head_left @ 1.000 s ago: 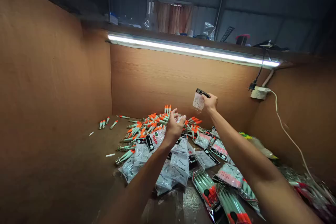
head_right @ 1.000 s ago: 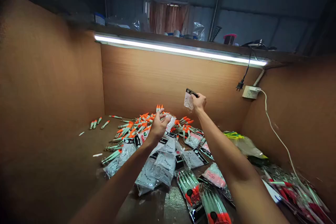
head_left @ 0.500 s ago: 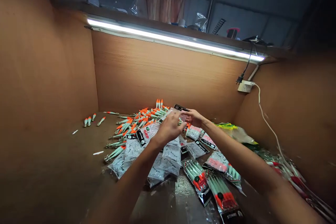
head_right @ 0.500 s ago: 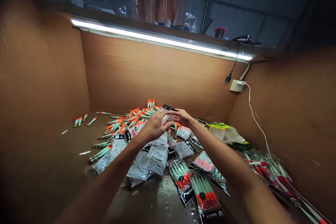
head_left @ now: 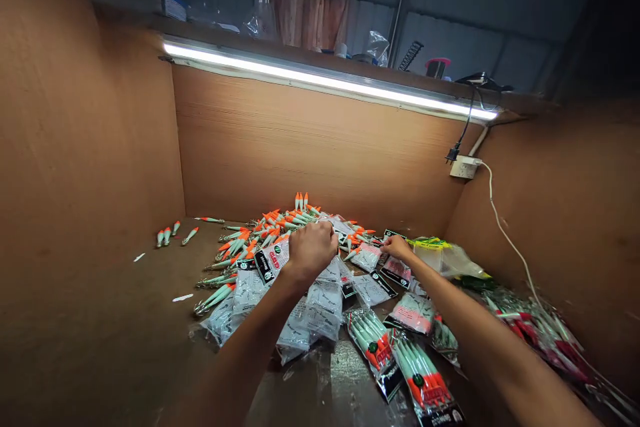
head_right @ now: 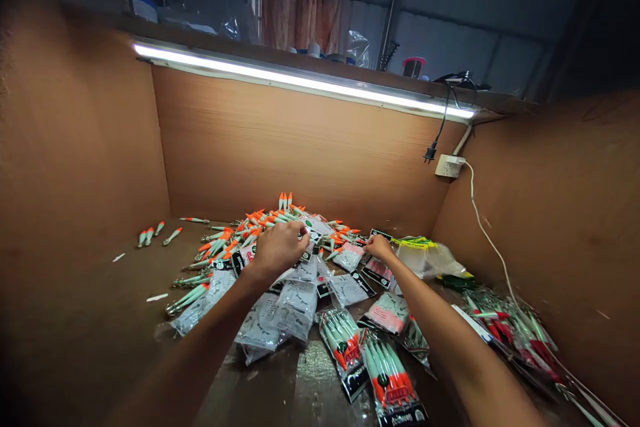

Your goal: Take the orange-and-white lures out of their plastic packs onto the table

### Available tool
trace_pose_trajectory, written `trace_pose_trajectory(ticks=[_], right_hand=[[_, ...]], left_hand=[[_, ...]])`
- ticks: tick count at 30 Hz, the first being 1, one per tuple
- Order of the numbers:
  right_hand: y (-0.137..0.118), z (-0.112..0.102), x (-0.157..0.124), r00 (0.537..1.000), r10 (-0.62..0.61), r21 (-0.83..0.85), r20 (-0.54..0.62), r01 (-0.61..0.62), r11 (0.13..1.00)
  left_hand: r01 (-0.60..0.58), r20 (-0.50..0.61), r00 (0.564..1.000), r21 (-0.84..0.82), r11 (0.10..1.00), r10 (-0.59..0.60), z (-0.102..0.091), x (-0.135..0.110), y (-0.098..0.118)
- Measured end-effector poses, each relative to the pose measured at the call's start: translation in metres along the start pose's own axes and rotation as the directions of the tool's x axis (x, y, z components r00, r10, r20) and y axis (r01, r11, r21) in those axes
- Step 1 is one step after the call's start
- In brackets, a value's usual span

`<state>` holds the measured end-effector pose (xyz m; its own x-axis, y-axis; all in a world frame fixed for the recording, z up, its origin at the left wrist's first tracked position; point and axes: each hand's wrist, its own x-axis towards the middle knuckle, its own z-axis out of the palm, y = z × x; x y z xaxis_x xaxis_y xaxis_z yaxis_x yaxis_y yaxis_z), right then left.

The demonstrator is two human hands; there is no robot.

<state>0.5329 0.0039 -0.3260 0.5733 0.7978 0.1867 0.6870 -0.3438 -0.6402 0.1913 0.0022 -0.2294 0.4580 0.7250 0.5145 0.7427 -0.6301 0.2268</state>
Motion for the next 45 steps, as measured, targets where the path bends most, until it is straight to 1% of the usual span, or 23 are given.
trace_pose_trajectory(ticks=[2,5,8,10,11,14,16,18,20,22,23,25,29,31,32,33,35,37,38,39,41,43,45], right_hand=[[-0.004,-0.007,-0.001,0.997,-0.031,-0.026,-0.072,0.029,0.999],[-0.021,-0.037,-0.007,0.977,-0.114,-0.053,-0.183,0.106,0.993],[-0.042,-0.072,-0.026,0.915,-0.277,-0.068,-0.293,0.269,0.961],[-0.057,-0.086,-0.045,0.870,-0.362,-0.001,-0.335,0.384,0.923],[-0.065,-0.088,-0.056,0.860,-0.387,0.064,-0.332,0.430,0.901],[-0.090,-0.078,-0.084,0.869,-0.443,0.340,-0.220,0.494,0.800],[-0.104,-0.064,-0.099,0.867,-0.480,0.511,-0.136,0.476,0.716],[-0.114,-0.054,-0.109,0.871,-0.480,0.590,-0.106,0.444,0.674],[-0.118,-0.049,-0.114,0.879,-0.470,0.563,-0.082,0.430,0.706],[-0.118,-0.050,-0.116,0.878,-0.478,0.495,0.015,0.409,0.767],[-0.116,-0.050,-0.116,0.874,-0.480,0.469,0.075,0.394,0.790],[-0.114,-0.052,-0.117,0.872,-0.471,0.435,0.133,0.376,0.818],[-0.116,-0.051,-0.120,0.884,-0.465,0.336,0.042,0.426,0.840],[-0.118,-0.051,-0.125,0.864,-0.502,0.285,0.022,0.476,0.832],[-0.120,-0.052,-0.128,0.842,-0.540,0.262,-0.011,0.524,0.811],[-0.123,-0.053,-0.132,0.801,-0.596,0.238,-0.061,0.592,0.770],[-0.128,-0.055,-0.141,0.663,-0.726,0.177,-0.180,0.748,0.639],[-0.132,-0.054,-0.148,0.522,-0.815,0.127,-0.252,0.852,0.507],[-0.134,-0.053,-0.150,0.486,-0.832,0.120,-0.266,0.874,0.472],[-0.135,-0.051,-0.150,0.478,-0.832,0.126,-0.281,0.878,0.462],[-0.134,-0.047,-0.148,0.510,-0.801,0.164,-0.315,0.860,0.483],[-0.133,-0.043,-0.144,0.553,-0.774,0.195,-0.307,0.833,0.518],[-0.133,-0.041,-0.143,0.563,-0.781,0.182,-0.269,0.826,0.533]], left_hand=[[0.014,-0.020,1.000,-0.041,0.999,-0.015,-0.006,0.000,0.000],[-0.018,-0.066,0.998,-0.167,0.986,0.007,-0.009,0.000,0.002],[-0.100,-0.108,0.992,-0.336,0.937,0.068,-0.006,0.001,0.006],[-0.141,-0.117,0.988,-0.467,0.873,0.097,-0.001,0.001,0.009],[-0.143,-0.109,0.989,-0.538,0.831,0.100,0.002,0.001,0.011],[-0.077,-0.007,0.994,-0.745,0.663,0.108,0.013,0.002,0.016],[-0.017,0.085,0.983,-0.842,0.539,0.164,0.021,0.004,0.018],[0.059,0.141,0.974,-0.914,0.401,0.178,0.029,0.007,0.017],[0.123,0.149,0.985,-0.961,0.248,0.089,0.036,0.012,0.013],[0.138,0.135,0.990,-0.983,0.119,-0.033,0.041,0.017,0.008],[0.131,0.124,0.989,-0.988,0.083,-0.080,0.043,0.020,0.005],[0.109,0.102,0.987,-0.993,0.051,-0.126,0.045,0.023,0.001],[0.030,0.019,0.991,-0.996,0.081,-0.134,0.043,0.023,0.001],[-0.013,-0.027,0.991,-0.994,0.108,-0.128,0.039,0.021,0.003],[-0.017,-0.031,0.990,-0.995,0.099,-0.139,0.038,0.021,0.003],[0.006,-0.004,0.987,-0.998,0.064,-0.159,0.036,0.021,0.003],[0.145,0.158,0.968,-0.986,-0.080,-0.194,0.035,0.022,0.002],[0.332,0.378,0.911,-0.908,-0.256,-0.163,0.036,0.024,-0.001],[0.398,0.456,0.880,-0.861,-0.317,-0.132,0.037,0.024,-0.002],[0.427,0.493,0.862,-0.831,-0.357,-0.117,0.038,0.025,-0.003],[0.403,0.484,0.862,-0.834,-0.376,-0.150,0.040,0.025,-0.005],[0.351,0.429,0.880,-0.876,-0.330,-0.204,0.040,0.024,-0.005],[0.322,0.381,0.901,-0.908,-0.268,-0.207,0.040,0.023,-0.003]])
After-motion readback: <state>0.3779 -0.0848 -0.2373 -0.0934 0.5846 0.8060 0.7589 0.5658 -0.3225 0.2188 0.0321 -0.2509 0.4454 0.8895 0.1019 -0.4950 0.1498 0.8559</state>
